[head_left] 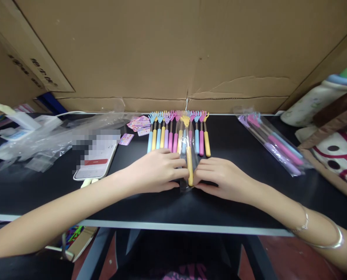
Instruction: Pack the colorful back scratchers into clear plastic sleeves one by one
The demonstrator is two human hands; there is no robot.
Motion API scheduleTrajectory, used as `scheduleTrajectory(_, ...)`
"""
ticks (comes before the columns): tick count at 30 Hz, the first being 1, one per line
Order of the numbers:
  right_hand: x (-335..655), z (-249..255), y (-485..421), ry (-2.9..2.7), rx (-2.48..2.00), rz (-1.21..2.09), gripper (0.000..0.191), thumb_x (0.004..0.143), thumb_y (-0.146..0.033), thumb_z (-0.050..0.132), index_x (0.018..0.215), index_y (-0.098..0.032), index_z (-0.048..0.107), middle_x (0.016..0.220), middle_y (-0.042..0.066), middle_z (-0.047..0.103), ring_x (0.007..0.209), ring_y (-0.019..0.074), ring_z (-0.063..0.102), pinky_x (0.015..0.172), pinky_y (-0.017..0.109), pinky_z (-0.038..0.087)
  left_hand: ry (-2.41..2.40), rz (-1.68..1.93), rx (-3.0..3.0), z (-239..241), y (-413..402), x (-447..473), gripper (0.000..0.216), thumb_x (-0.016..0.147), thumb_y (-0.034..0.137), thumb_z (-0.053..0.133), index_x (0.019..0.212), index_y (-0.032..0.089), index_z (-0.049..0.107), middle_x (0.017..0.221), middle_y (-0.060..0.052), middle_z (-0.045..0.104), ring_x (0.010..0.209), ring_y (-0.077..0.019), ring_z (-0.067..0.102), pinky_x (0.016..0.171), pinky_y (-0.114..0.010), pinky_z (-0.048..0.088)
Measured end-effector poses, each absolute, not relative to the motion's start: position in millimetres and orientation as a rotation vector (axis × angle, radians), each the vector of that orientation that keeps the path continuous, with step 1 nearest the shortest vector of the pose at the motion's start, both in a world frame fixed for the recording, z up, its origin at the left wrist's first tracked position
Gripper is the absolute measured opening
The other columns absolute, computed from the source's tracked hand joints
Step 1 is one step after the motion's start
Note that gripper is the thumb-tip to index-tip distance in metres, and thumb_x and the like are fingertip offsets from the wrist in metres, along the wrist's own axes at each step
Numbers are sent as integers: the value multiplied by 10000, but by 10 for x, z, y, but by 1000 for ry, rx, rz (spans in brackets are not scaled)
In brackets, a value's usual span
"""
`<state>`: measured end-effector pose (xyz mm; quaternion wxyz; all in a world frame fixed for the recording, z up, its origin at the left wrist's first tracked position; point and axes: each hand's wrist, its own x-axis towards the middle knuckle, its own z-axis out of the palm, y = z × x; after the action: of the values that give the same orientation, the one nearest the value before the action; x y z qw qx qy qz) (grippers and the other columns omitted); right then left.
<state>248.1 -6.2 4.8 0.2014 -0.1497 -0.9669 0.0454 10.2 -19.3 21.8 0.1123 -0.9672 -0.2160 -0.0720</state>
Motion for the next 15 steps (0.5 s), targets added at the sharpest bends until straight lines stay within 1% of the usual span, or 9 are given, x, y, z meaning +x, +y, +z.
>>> scheduleTrajectory(3,2489,54,-63,-2710,-422,126,127,908,-164,573,805,-212,630,833,-6,691,739,121,595,666,242,431,-637,-238,-2830,179,-198,81,181,851,268,683,1019,227,628,1037,30,712,904,-182,635,730,-324,427)
scheduleTrajectory(5,2491,62,-66,-2709,-435,135,113,905,-174,585,812,-214,634,828,-8,686,743,121,596,668,243,431,-639,-233,-2830,164,-215,78,189,861,307,683,1025,228,633,1060,24,715,910,-183,637,730,-326,423)
scheduleTrajectory(7,2493,71,-69,-2697,-451,156,101,903,-180,596,818,-215,638,810,-9,681,742,123,597,671,241,430,-646,-244,-2833,149,-246,86,263,865,425,674,1029,223,637,1058,10,716,907,-194,641,723,-336,422)
scheduleTrajectory(9,2494,78,-71,-2673,-478,207,96,906,-192,597,822,-213,639,797,-4,678,736,126,599,671,238,434,-665,-292,-2820,131,-287,103,392,851,566,638,1031,218,639,1027,-4,716,885,-209,645,698,-349,420)
scheduleTrajectory(11,2496,81,-72,-2647,-519,298,91,907,-197,597,825,-207,635,795,2,676,737,126,604,673,231,441,-700,-341,-2783,109,-327,125,469,825,644,617,1004,210,637,979,-12,710,847,-218,646,669,-356,416)
scheduleTrajectory(13,2496,84,-75,-2623,-557,389,78,903,-193,602,831,-200,631,799,5,675,743,125,610,683,225,448,-734,-363,-2739,89,-358,147,439,813,619,645,960,206,629,944,-11,702,821,-217,646,651,-353,412)
scheduleTrajectory(15,2497,87,-82,-2611,-587,435,76,902,-190,601,834,-196,632,794,8,667,742,125,612,681,222,448,-764,-386,-2699,75,-374,166,345,826,538,668,910,207,620,910,-3,699,793,-204,646,638,-343,408)
